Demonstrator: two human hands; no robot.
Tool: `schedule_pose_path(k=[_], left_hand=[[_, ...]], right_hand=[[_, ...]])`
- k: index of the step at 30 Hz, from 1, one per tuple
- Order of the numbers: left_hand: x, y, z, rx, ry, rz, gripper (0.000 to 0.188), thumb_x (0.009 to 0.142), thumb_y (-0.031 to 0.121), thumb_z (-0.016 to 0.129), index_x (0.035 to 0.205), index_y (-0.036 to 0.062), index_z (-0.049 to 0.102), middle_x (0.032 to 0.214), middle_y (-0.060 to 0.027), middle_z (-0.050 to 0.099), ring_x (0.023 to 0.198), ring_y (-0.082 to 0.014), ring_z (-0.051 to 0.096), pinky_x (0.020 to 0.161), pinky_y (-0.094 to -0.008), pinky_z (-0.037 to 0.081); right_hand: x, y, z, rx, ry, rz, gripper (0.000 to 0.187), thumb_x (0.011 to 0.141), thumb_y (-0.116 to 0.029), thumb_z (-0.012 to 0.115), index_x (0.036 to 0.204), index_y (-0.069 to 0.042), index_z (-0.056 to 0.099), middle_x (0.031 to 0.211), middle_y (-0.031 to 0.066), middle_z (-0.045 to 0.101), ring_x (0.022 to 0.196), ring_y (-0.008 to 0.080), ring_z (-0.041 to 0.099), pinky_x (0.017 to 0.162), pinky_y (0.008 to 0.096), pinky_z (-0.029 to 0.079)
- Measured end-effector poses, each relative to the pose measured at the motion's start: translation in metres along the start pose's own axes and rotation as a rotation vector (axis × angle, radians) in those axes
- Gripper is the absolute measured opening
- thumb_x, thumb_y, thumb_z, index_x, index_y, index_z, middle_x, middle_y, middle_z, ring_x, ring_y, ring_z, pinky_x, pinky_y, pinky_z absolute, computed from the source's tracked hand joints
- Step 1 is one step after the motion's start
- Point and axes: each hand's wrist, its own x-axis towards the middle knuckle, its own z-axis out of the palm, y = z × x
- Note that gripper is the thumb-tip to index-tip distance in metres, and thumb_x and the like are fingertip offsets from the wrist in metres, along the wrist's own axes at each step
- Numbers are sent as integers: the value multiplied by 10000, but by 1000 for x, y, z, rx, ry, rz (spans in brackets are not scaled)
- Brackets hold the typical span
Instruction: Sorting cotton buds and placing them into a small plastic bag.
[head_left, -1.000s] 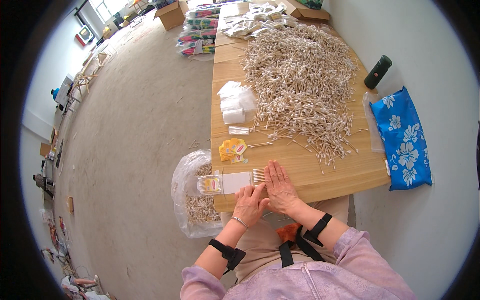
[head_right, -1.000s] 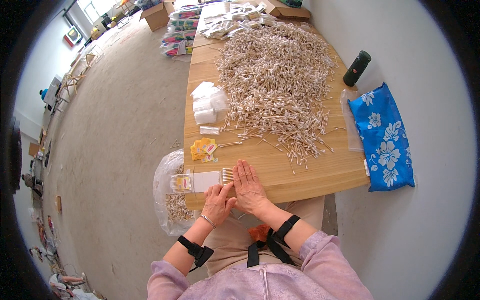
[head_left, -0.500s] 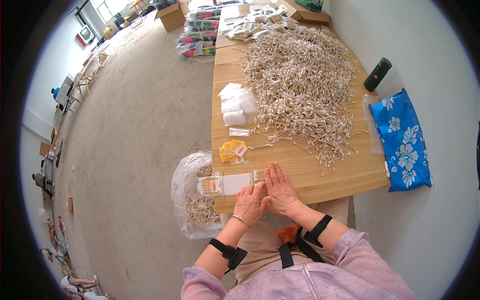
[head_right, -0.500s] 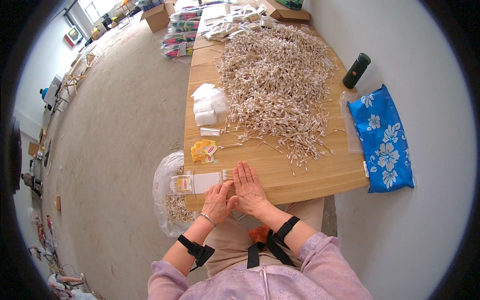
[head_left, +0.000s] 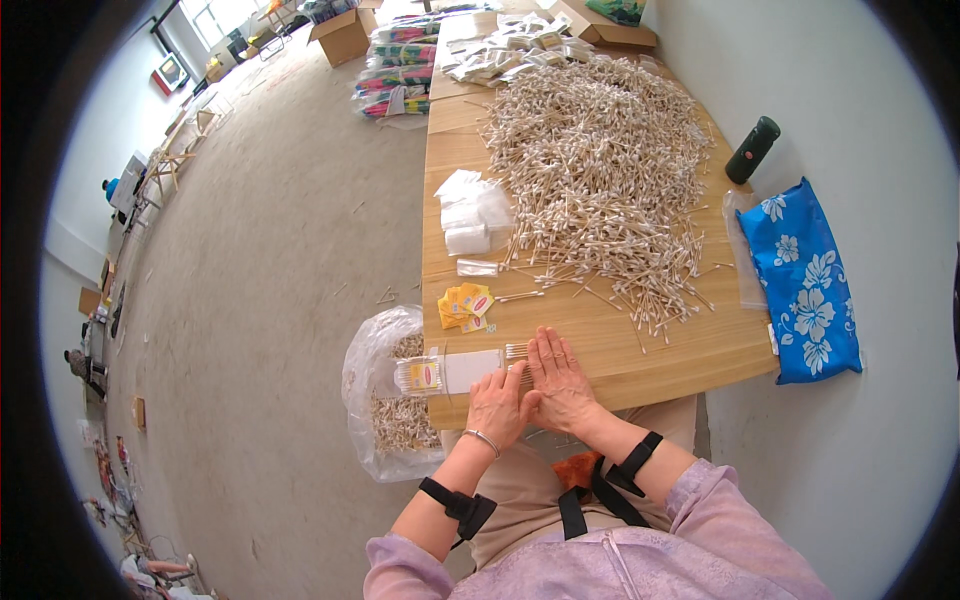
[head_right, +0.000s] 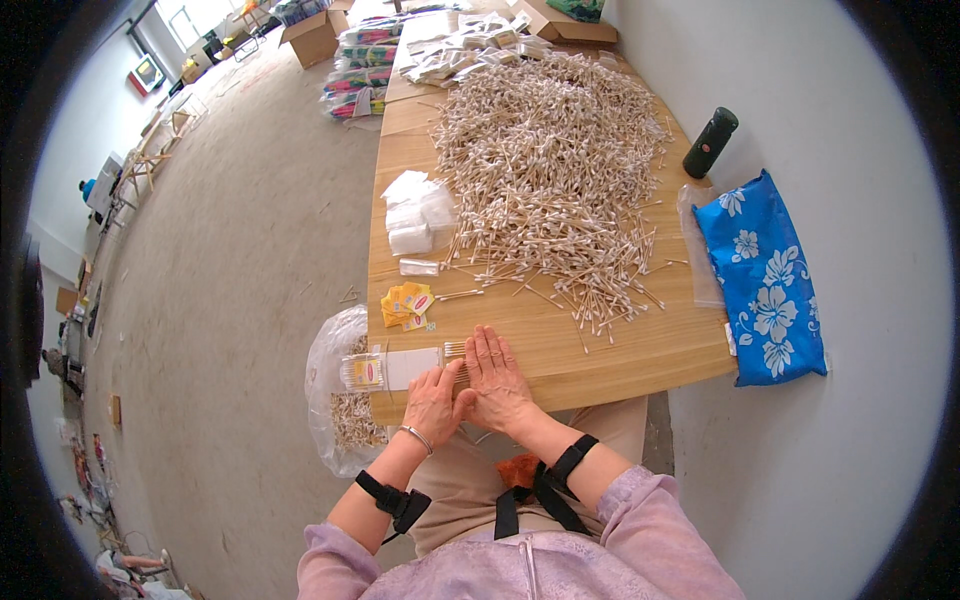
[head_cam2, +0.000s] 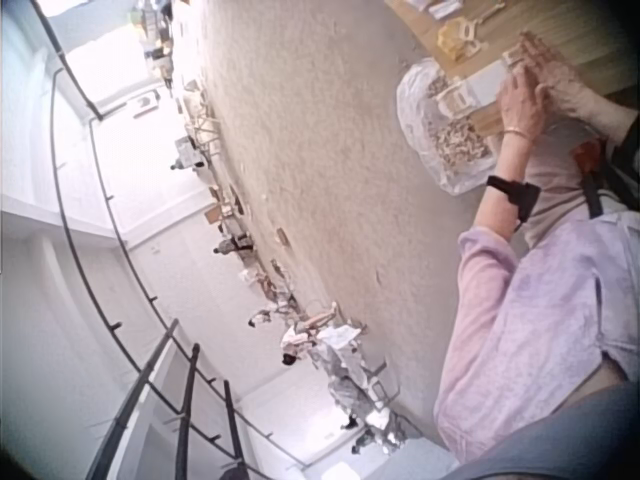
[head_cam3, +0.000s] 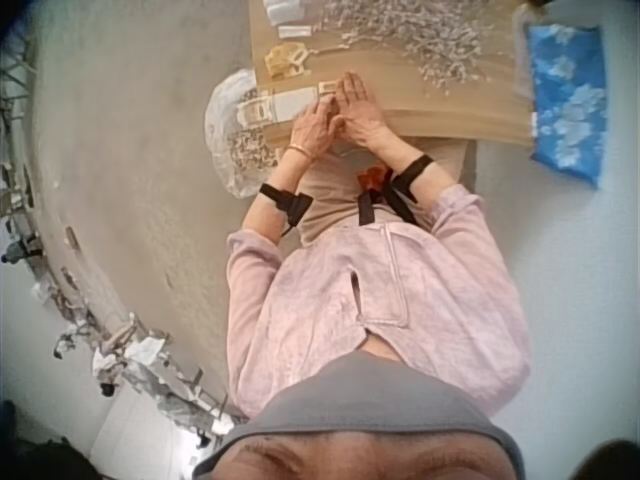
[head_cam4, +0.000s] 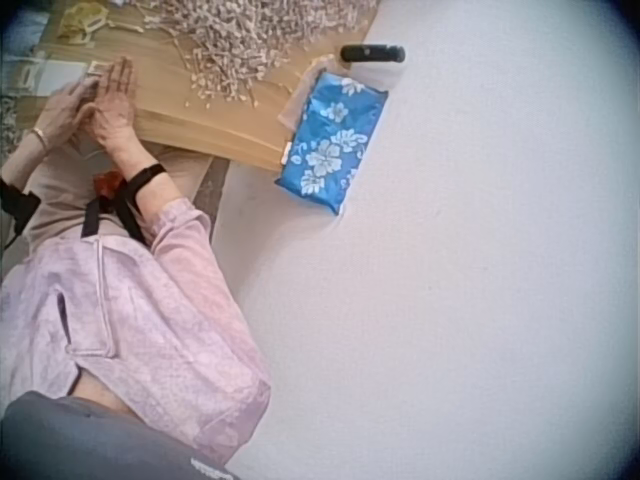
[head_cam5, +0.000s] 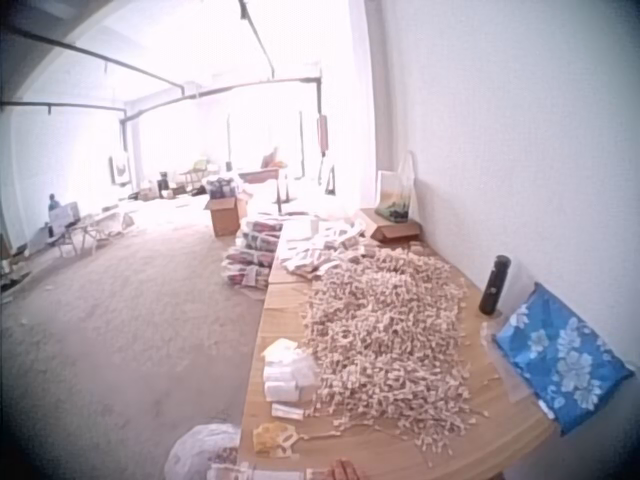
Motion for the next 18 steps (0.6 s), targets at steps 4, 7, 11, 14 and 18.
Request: schedule_pose_path(k=[4,7,11,14,18], left_hand=[[2,-4,4,-27,44,-35,540,889,193,540,1391,80,377,1018,-147,573,949,-319,548,855,-418,402],[6,-7,4,13,-16,-31,558,858,100,529,1392,79,368,1019,-152,589,949,-328,564,855,-425,418],[9,-8,5,2,-44,-37,596,837,81,550,1400,81,356,1040,-157,600,975,-327,572,859,-422,424],[9,-7,3,-3,-66,-50,610,831,85,565,1402,76,350,1046,-159,606,985,-322,576,858,-422,424],[14,1,-3,-7,-75,-90,623,831,106,587,1400,50,340,1021,-171,626,949,-335,596,834,-426,443]], right_hand=[[1,-2,-6,36,-28,-4,969,746,-468,585,1416,113,194,1504,292,135,1430,395,91,1170,462,74],[1,-2,-8,66,-46,1,1027,738,-543,602,1416,112,192,1502,291,139,1429,394,91,1170,460,79],[1,-2,-8,77,-33,8,1054,744,-595,593,1416,112,193,1501,291,138,1430,391,88,1169,459,81],[1,-3,-8,76,-21,6,1048,748,-590,592,1416,112,193,1501,291,139,1429,390,90,1169,459,81],[1,-1,-6,66,-6,4,1049,746,-591,595,1416,111,194,1500,291,142,1429,391,93,1169,459,80]])
